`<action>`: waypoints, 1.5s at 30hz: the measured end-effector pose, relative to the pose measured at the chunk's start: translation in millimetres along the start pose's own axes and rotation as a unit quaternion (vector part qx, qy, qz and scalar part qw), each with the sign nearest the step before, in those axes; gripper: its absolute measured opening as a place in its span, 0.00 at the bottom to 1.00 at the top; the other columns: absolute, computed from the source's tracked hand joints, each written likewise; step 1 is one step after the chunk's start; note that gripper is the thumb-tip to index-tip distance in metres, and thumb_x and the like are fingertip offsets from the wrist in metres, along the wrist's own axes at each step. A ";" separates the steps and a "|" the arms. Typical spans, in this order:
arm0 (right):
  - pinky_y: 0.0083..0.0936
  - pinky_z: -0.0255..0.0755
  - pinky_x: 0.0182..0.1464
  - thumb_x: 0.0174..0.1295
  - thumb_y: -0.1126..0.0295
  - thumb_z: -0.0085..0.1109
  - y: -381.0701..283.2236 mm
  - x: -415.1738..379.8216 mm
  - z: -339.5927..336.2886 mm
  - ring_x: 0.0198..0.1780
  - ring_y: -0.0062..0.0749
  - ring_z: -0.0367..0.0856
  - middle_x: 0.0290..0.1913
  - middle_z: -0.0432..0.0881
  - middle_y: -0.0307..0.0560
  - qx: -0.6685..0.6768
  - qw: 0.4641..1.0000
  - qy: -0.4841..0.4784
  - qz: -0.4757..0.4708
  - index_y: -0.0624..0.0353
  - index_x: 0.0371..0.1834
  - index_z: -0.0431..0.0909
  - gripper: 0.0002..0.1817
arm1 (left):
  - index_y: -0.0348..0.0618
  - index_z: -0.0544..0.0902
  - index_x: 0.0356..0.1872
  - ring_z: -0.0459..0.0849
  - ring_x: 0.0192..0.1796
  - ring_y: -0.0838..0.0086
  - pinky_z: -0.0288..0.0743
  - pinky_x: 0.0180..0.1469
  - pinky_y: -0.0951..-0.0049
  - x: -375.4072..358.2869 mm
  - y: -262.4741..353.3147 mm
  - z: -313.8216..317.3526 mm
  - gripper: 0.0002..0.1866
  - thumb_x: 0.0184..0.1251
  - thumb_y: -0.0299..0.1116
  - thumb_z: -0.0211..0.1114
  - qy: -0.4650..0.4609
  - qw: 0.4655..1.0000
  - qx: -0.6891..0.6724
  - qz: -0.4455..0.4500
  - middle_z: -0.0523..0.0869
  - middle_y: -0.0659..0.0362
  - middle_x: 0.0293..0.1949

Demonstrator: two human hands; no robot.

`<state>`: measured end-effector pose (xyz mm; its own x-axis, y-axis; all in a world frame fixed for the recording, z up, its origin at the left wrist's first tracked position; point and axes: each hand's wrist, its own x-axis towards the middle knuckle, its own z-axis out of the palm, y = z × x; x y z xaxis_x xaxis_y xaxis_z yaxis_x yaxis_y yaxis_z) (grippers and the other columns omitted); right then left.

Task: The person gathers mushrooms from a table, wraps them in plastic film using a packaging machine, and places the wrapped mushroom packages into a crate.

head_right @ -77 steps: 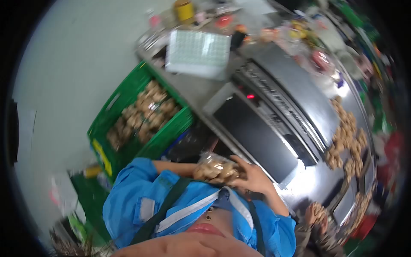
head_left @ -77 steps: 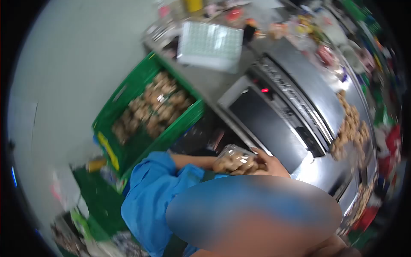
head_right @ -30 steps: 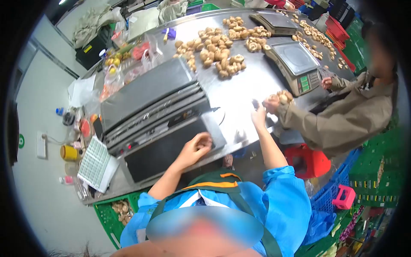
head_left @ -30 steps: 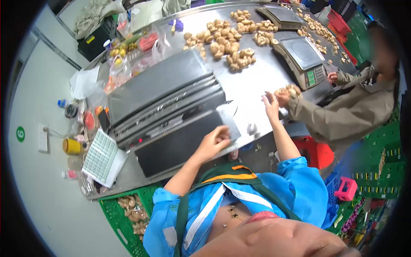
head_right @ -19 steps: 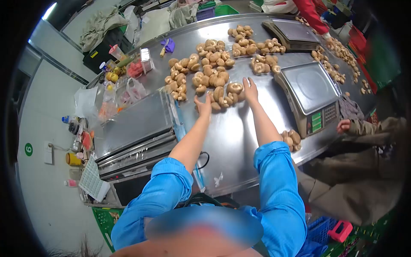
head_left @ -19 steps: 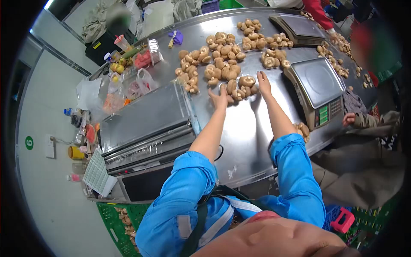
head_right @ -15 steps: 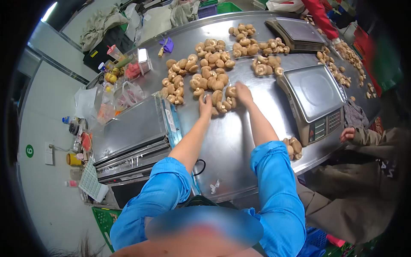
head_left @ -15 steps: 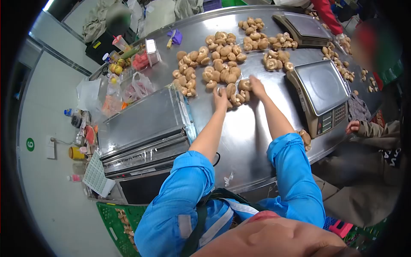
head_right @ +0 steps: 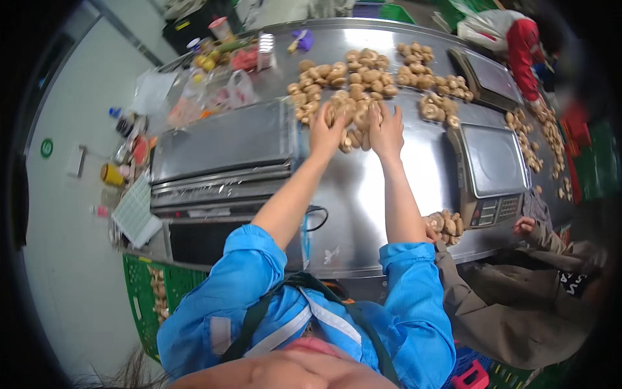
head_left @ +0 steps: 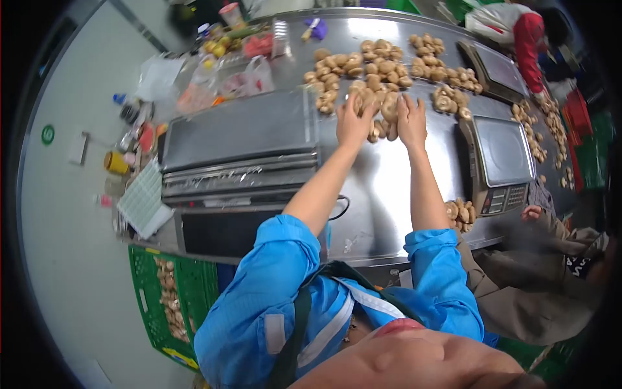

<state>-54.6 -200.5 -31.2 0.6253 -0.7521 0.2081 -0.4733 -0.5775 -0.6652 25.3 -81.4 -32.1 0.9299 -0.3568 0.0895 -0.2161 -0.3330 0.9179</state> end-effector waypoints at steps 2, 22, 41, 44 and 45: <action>0.46 0.57 0.61 0.65 0.49 0.37 -34.3 4.7 26.9 0.61 0.60 0.62 0.62 0.59 0.65 0.067 0.989 0.060 -0.121 0.55 0.59 0.67 0.27 | 0.57 0.69 0.59 0.71 0.56 0.55 0.66 0.56 0.61 17.4 7.9 -66.3 0.31 0.54 0.55 0.61 -0.002 0.999 0.040 0.025 0.68 0.48 0.55; 0.27 0.68 0.54 0.61 0.56 0.53 -239.0 -127.8 178.8 0.53 0.43 0.75 0.55 0.75 0.56 0.281 0.940 -0.173 -0.088 0.56 0.62 0.64 0.28 | 0.43 0.75 0.53 0.79 0.50 0.59 0.68 0.56 0.69 38.7 -160.1 -490.7 0.17 0.62 0.33 0.56 -0.126 0.968 0.053 0.211 0.79 0.50 0.50; 0.28 0.75 0.39 0.67 0.68 0.43 -305.9 -106.9 70.8 0.31 0.34 0.81 0.26 0.79 0.50 0.527 0.834 -0.113 -0.119 0.66 0.37 0.69 0.10 | 0.41 0.78 0.36 0.78 0.23 0.75 0.71 0.26 0.73 40.5 -85.1 -520.8 0.09 0.69 0.33 0.51 -0.106 0.954 -0.280 0.027 0.81 0.57 0.23; 0.24 0.74 0.41 0.66 0.69 0.43 -343.1 -43.0 101.9 0.33 0.31 0.81 0.29 0.81 0.49 0.544 0.837 0.011 -0.059 0.67 0.35 0.71 0.11 | 0.40 0.77 0.38 0.78 0.24 0.74 0.73 0.28 0.72 108.1 -51.5 -463.5 0.10 0.69 0.33 0.49 0.053 0.883 -0.460 0.076 0.82 0.54 0.28; 0.23 0.73 0.41 0.66 0.69 0.43 -329.1 -18.8 137.2 0.32 0.31 0.81 0.28 0.81 0.49 0.473 0.878 0.021 -0.064 0.67 0.35 0.71 0.11 | 0.40 0.77 0.39 0.80 0.29 0.71 0.73 0.32 0.70 144.7 -87.0 -442.8 0.10 0.68 0.33 0.49 0.035 0.947 -0.296 0.120 0.82 0.53 0.31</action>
<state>174.6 47.2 85.4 0.6032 -0.7228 0.3371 0.3393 -0.1500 -0.9286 310.4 282.5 72.3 0.8975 -0.2939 0.3289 -0.2377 0.3059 0.9219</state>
